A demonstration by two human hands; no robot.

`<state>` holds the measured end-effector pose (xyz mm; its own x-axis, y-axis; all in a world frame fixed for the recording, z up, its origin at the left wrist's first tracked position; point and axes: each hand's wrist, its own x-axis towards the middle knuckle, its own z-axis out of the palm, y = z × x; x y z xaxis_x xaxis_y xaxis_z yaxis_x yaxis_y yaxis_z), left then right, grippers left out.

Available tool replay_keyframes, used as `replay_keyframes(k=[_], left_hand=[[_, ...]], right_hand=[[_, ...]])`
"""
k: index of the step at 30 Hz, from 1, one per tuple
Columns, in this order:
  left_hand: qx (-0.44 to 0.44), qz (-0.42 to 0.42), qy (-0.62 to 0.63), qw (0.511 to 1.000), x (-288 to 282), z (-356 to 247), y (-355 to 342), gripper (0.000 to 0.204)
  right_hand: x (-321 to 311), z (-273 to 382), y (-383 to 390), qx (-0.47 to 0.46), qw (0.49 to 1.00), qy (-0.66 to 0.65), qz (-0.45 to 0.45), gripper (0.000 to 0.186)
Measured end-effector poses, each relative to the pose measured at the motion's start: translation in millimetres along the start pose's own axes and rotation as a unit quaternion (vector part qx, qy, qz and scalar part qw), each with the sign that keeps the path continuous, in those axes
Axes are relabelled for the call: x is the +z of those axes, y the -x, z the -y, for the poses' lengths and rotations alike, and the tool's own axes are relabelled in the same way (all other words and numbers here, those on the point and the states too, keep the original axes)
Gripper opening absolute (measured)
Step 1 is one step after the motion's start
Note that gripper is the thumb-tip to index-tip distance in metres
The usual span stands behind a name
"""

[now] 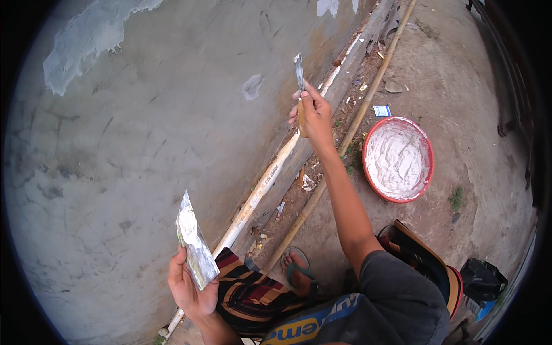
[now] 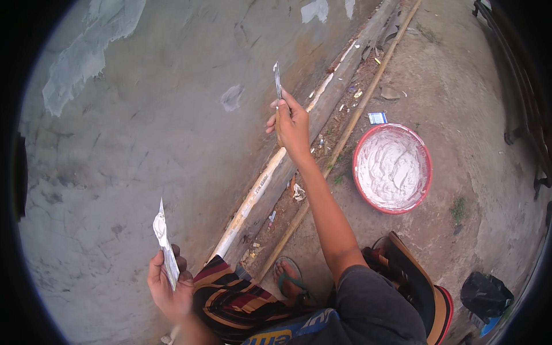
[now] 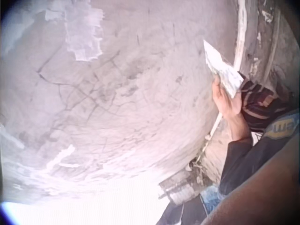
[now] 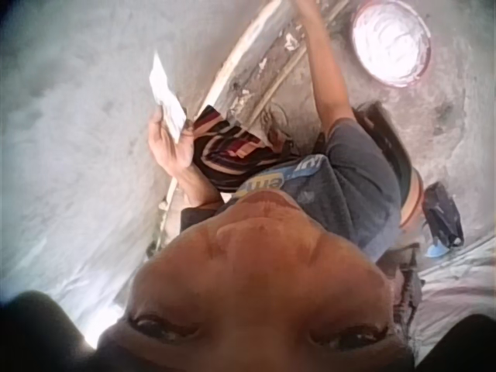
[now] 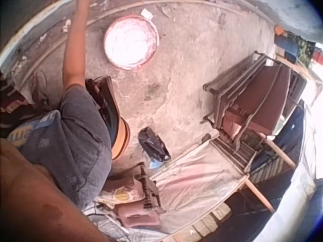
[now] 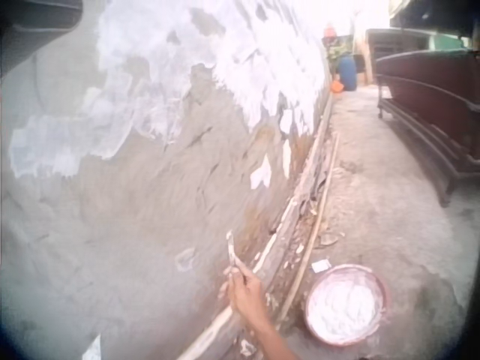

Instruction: The person uses a putty knife to scoop white plaster from a red bucket and applies it to a cracked concrete wall. The person repeatedly scoops and spreads the plaster over cracks and uneven areas.

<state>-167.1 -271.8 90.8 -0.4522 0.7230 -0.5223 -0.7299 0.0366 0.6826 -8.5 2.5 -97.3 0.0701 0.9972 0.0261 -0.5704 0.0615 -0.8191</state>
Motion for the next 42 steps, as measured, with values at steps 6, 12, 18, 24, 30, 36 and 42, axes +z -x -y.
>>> replay_keyframes(k=[6,12,18,24,30,36,42], left_hand=[[-0.001,0.002,0.006,1.000,-4,0,0,0.022],[-0.003,0.008,-0.006,1.000,-1,2,-1,0.022],[-0.008,0.018,-0.026,0.999,-1,7,-8,0.023],[-0.021,0.015,-0.006,1.000,6,10,-5,0.023],[-0.013,0.015,-0.006,1.000,15,11,-5,0.022],[-0.020,-0.009,0.007,1.000,13,16,-6,0.022],[-0.023,0.025,-0.013,0.999,14,15,-10,0.022]], right_hand=[[16,-9,-16,-0.033,0.994,0.096,-0.025,0.040],[52,-21,-19,-0.166,0.929,0.330,-0.040,0.043],[20,-14,10,-0.125,0.922,0.355,0.086,0.041],[-21,44,-39,0.037,0.947,0.302,0.098,0.037],[-1,34,-25,-0.086,0.917,0.374,0.112,0.038],[-18,3,-30,-0.116,0.939,0.320,0.055,0.039],[28,-30,-27,-0.158,0.947,0.280,0.019,0.040]])
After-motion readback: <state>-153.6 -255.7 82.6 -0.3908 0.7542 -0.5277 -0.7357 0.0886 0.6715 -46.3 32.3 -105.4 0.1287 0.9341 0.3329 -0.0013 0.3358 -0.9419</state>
